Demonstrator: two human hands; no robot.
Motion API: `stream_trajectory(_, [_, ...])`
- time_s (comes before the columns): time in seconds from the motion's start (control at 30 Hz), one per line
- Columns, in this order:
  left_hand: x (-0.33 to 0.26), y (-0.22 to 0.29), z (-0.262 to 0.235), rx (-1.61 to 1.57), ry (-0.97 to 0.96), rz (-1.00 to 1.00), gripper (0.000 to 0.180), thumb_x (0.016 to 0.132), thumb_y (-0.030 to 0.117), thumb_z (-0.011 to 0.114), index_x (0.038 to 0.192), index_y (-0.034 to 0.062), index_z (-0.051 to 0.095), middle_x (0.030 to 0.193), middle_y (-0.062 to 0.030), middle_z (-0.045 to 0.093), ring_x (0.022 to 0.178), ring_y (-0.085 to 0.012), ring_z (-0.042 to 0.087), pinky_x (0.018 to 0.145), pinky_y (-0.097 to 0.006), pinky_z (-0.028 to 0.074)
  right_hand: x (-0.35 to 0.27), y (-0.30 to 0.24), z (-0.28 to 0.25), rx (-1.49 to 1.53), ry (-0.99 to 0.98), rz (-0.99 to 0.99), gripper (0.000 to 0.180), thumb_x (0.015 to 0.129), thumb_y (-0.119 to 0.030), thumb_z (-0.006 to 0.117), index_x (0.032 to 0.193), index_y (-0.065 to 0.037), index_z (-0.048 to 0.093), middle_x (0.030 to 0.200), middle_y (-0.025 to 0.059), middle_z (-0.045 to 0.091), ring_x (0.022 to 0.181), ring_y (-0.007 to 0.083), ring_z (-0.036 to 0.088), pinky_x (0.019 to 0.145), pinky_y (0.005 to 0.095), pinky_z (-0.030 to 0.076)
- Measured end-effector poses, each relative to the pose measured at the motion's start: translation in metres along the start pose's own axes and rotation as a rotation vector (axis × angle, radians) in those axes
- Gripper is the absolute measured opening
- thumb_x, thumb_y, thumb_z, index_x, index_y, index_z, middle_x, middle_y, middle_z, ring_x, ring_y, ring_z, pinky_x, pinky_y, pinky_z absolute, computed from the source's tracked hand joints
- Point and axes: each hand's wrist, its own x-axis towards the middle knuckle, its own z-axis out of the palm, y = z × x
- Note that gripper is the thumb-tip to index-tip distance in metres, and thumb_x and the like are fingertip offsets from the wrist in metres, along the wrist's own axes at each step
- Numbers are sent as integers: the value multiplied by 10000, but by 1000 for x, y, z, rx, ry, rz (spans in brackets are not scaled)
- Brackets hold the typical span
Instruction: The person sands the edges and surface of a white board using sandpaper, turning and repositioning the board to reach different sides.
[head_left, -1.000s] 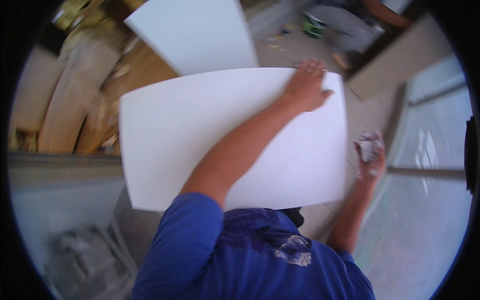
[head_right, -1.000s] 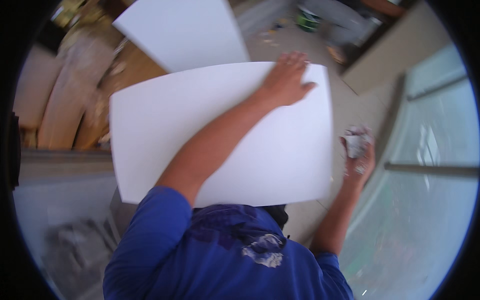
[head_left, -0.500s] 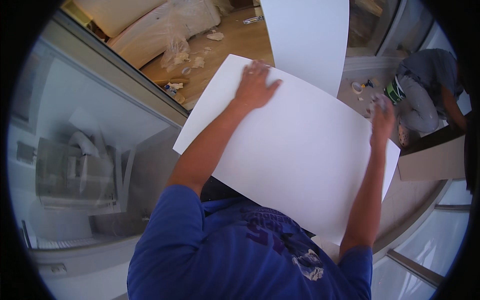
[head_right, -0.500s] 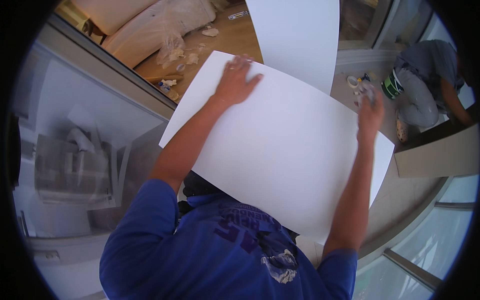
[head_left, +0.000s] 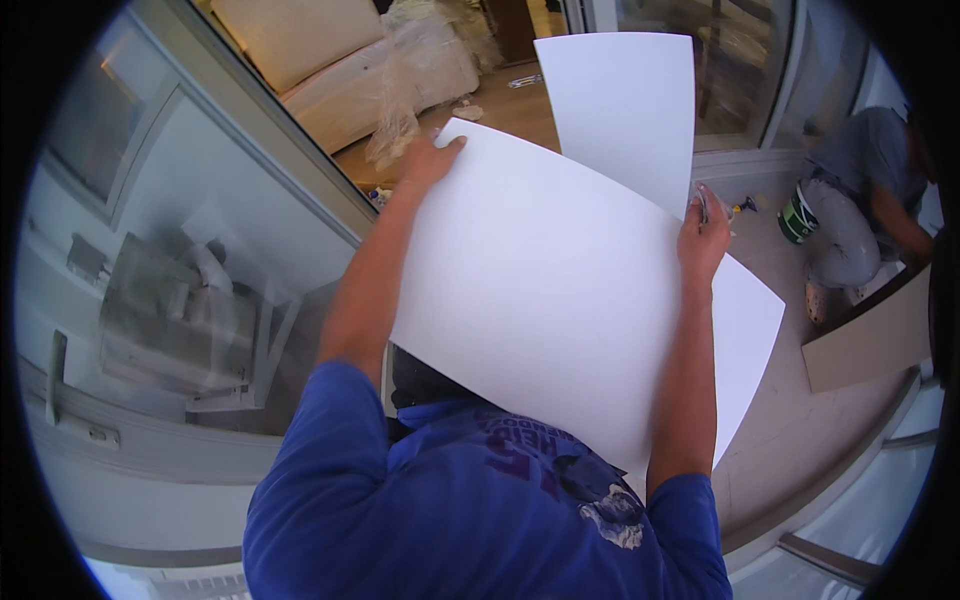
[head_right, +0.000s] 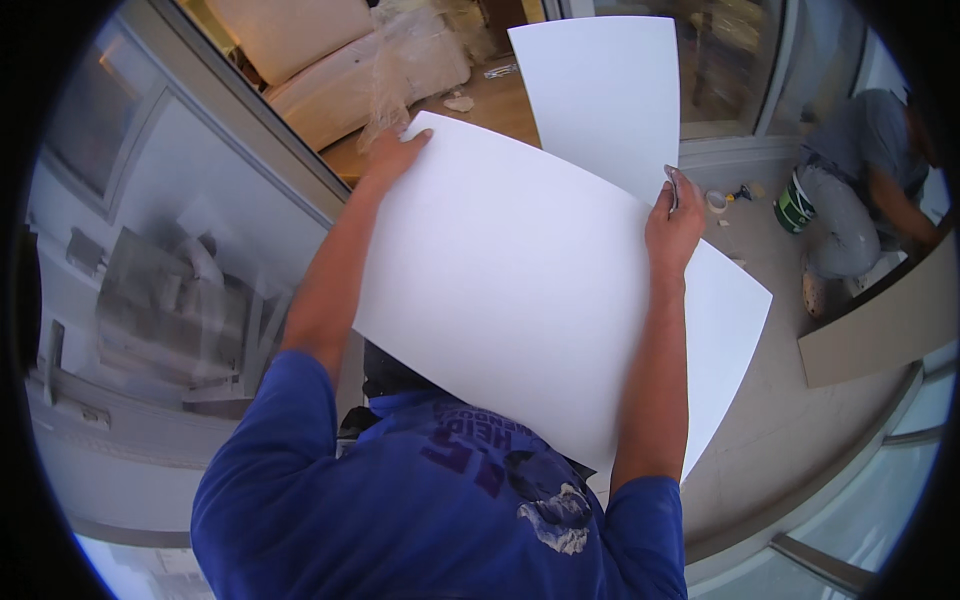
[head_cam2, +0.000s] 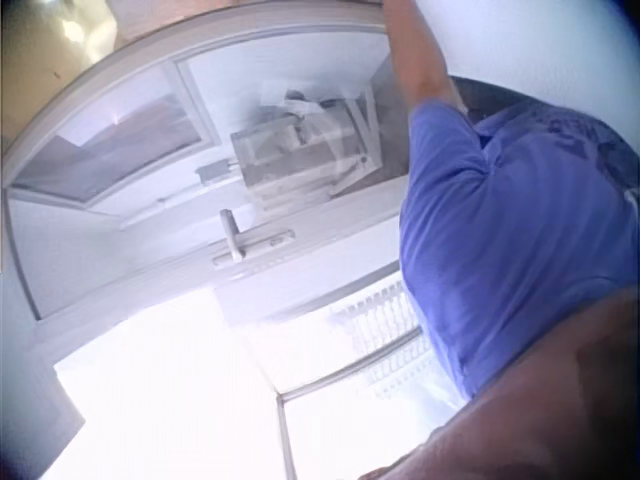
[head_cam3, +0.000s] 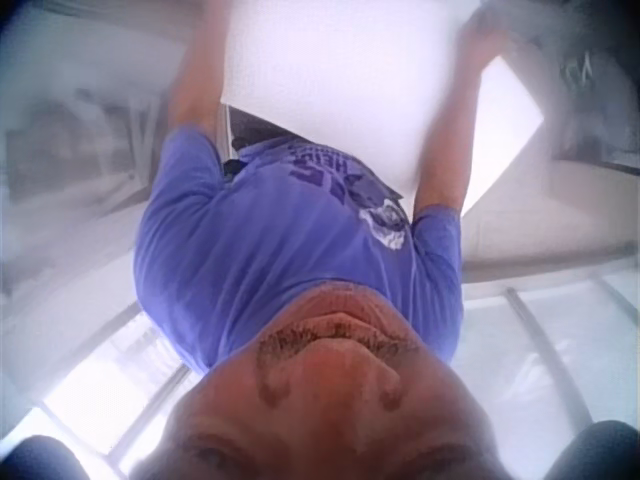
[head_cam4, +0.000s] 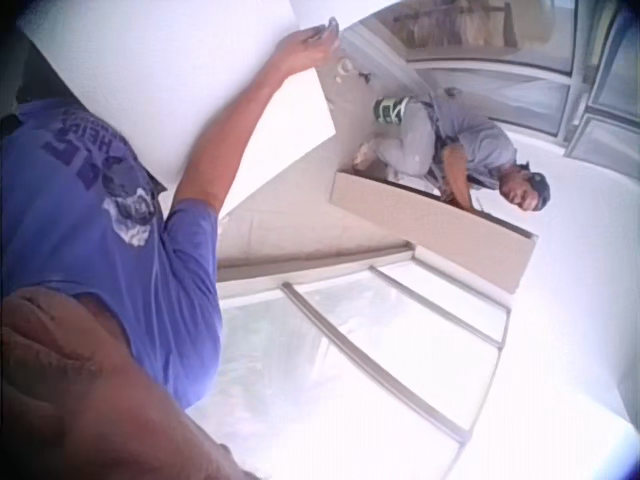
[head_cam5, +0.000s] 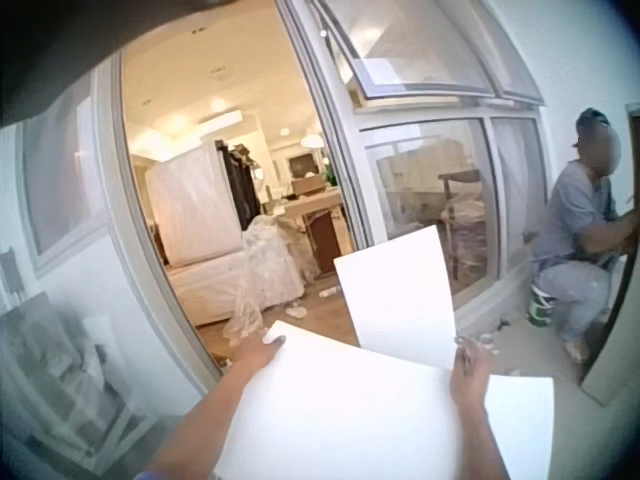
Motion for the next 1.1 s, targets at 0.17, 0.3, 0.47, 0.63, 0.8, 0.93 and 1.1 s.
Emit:
stream_trajectory(0.17, [0, 6, 8, 86, 51, 93, 780, 958, 556, 644, 1480, -16, 559, 1411, -285, 627, 1324, -404, 606, 1119, -472, 466, 3, 11, -6, 30, 47, 63, 267, 1003, -36, 576, 1218, 30, 720, 1152, 202, 730, 1089, 366, 701, 970, 415, 540])
stream_trajectory(0.3, [14, -14, 57, 262, 152, 345, 726, 1029, 505, 566, 1523, -22, 505, 1591, -279, 456, 1493, -428, 416, 1229, -500, 329, 4, 18, 4, 121, 135, 152, 277, 994, -53, 588, 1223, 43, 711, 1119, 217, 732, 1049, 369, 705, 938, 407, 539])
stream_trajectory(0.47, [-2, 40, 119, 233, 56, 563, 661, 1086, 389, 499, 1560, -64, 411, 1662, -276, 335, 1580, -435, 235, 1288, -561, 157, 4, 38, -13, 79, 126, 372, 274, 1004, -82, 602, 1226, 51, 695, 1029, 181, 722, 912, 296, 698, 858, 379, 535])
stream_trajectory(0.63, [-61, 80, 122, 133, -111, 875, 624, 1082, 307, 537, 1562, -67, 398, 1659, -285, 332, 1571, -450, 257, 1287, -555, 173, 4, 17, -7, 127, 128, 462, 261, 1025, -87, 602, 1237, 41, 683, 996, 119, 697, 871, 185, 666, 828, 336, 532])
stream_trajectory(0.8, [-67, 105, 121, 94, -193, 1037, 560, 1057, 262, 583, 1523, -31, 476, 1610, -226, 434, 1526, -409, 352, 1266, -534, 245, 6, 20, 6, 187, 126, 458, 233, 1041, -83, 617, 1237, 25, 685, 1056, 84, 691, 861, 150, 634, 799, 299, 519])
stream_trajectory(0.93, [-37, 110, 117, -48, -246, 1011, 415, 1003, 191, 670, 1386, 32, 641, 1455, -170, 599, 1378, -382, 513, 1199, -501, 334, 8, 20, 14, 168, 96, 485, 232, 1048, -92, 627, 1246, 13, 685, 1097, 77, 692, 865, 138, 624, 791, 286, 514])
stream_trajectory(1.1, [7, 130, 124, -355, -500, 775, 179, 958, 184, 752, 1002, 13, 784, 934, -112, 759, 857, -246, 708, 800, -353, 543, 9, 16, 20, 192, 102, 513, 215, 1048, -71, 616, 1236, 9, 684, 1151, 71, 678, 865, 128, 614, 776, 279, 507])
